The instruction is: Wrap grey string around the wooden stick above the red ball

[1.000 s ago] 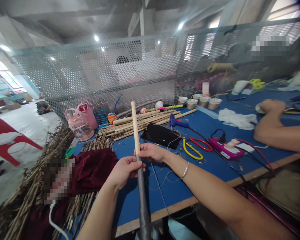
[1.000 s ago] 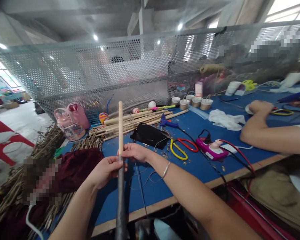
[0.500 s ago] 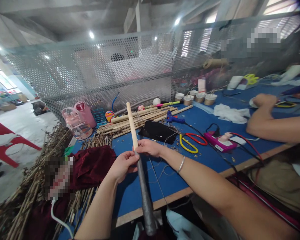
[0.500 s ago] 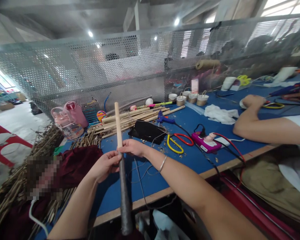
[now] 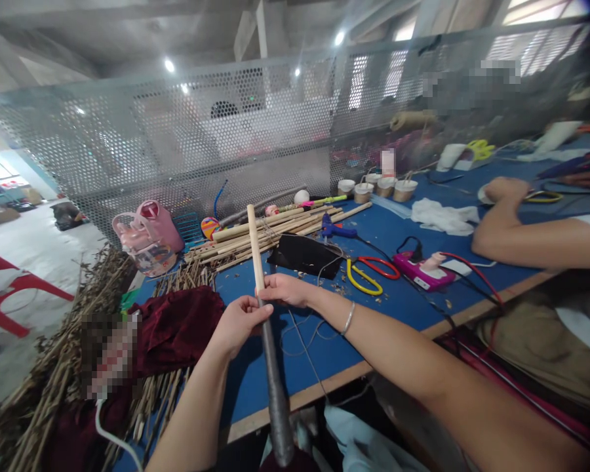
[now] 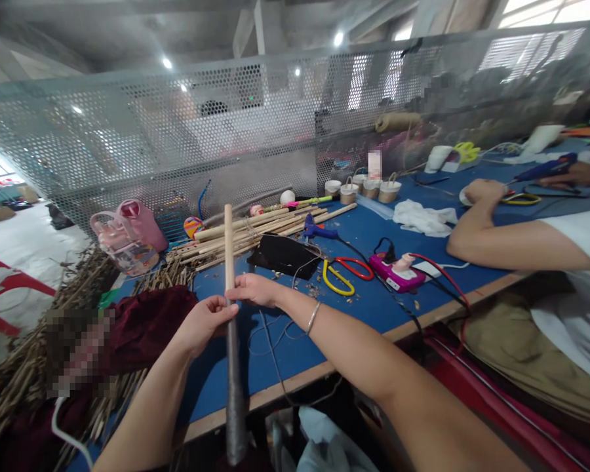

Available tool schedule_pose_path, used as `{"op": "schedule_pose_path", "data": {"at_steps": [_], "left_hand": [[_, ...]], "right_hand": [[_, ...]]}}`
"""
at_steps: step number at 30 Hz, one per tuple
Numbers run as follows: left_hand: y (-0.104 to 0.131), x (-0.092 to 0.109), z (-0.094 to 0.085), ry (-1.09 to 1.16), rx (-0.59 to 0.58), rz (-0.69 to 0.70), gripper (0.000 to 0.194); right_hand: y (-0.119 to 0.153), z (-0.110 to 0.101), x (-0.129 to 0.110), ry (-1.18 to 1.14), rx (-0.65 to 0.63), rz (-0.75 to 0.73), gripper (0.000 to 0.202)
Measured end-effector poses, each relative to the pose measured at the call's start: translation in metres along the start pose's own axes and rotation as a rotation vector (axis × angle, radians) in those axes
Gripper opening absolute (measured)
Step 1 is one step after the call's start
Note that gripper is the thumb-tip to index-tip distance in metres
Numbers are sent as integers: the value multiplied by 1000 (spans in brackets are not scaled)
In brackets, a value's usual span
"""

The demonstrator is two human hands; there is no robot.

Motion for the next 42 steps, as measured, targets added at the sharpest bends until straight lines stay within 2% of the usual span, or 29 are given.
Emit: {"op": "schedule_pose_path", "data": {"at_steps": [2, 5, 7, 11, 14, 18, 21, 23, 29, 31, 34, 37, 42], "left_hand": [[-1, -1, 1, 27, -19, -18, 34], [1, 1, 7, 125, -136, -71, 33], [3, 3, 10, 149, -182, -82, 33], [2, 5, 3, -8, -31, 16, 35], [1, 3, 1, -54, 27, 25, 36], [1, 6, 5, 70, -69, -18, 33], [3, 10, 9, 130, -171, -38, 34], [5, 10, 10, 118, -190, -41, 34], [2, 6, 4, -80, 15, 51, 36], [2, 6, 5, -41, 2, 43, 35], [3, 10, 8, 95, -89, 10, 31], [5, 10, 11, 153, -161, -45, 31], [3, 4, 5, 32, -2, 9, 34]], "right_hand": [[1, 2, 0, -22, -41, 2, 37], [3, 3, -3, -68, -117, -10, 38], [4, 2, -4, -67, -105, -10, 38], [3, 1, -3, -17, -49, 6, 36], [2, 0, -1, -53, -86, 18, 36], [4, -1, -2, -136, -197, 7, 40], [5, -2, -2, -154, -200, 1, 37], [3, -2, -1, -135, -177, -5, 35], [0, -1, 0, -72, -106, 5, 37], [2, -1, 0, -87, -119, 14, 37], [4, 1, -1, -105, -170, 20, 39], [5, 1, -4, -78, -140, -4, 39], [1, -1, -2, -30, -55, 3, 38]]}}
Point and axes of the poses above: each hand's wrist, its own y-axis away from the middle knuckle, its own z-axis out of the palm, x = y × z, the point moved 5 cm from there along -y, towards the middle knuckle, and after that the axes turned 15 degrees about z, right-handed, at the moved point
